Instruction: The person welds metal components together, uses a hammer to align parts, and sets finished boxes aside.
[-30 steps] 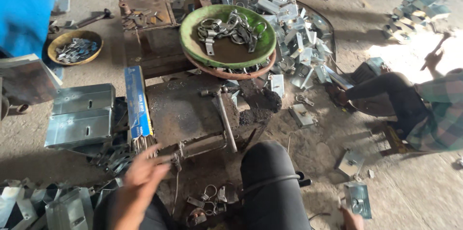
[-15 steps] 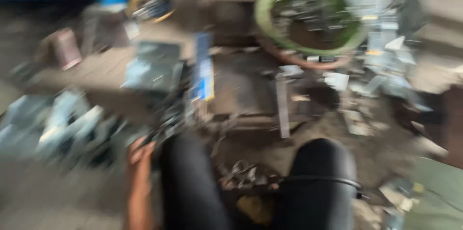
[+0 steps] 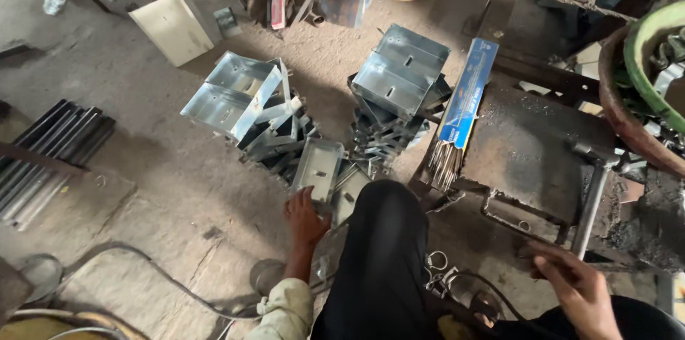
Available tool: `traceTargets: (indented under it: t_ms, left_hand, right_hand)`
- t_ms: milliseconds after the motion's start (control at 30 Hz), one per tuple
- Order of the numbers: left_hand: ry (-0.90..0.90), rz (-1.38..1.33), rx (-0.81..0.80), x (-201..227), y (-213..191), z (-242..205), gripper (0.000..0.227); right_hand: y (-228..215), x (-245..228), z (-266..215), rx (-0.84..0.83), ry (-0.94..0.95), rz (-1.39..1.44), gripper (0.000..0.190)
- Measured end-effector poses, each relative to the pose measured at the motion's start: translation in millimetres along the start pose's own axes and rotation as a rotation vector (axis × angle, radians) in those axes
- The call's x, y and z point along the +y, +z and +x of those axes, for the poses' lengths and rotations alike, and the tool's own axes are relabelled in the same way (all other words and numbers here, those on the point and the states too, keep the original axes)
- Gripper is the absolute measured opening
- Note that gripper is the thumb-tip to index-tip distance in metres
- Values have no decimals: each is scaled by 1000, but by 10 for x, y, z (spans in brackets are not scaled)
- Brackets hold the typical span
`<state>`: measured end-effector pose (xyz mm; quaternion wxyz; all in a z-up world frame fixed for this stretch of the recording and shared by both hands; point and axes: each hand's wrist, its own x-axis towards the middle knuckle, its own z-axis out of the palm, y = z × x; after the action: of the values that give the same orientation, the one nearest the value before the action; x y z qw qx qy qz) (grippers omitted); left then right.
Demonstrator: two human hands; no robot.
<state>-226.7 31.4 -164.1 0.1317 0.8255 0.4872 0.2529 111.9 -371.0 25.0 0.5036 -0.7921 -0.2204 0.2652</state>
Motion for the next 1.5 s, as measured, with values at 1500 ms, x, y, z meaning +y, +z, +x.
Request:
traceTargets:
  t_ms: [1500]
  left_hand:
    - [1087,-46,-644,3789,-187,174,16]
  right_hand:
    - [-131,-594,-101,394,-299,124,24]
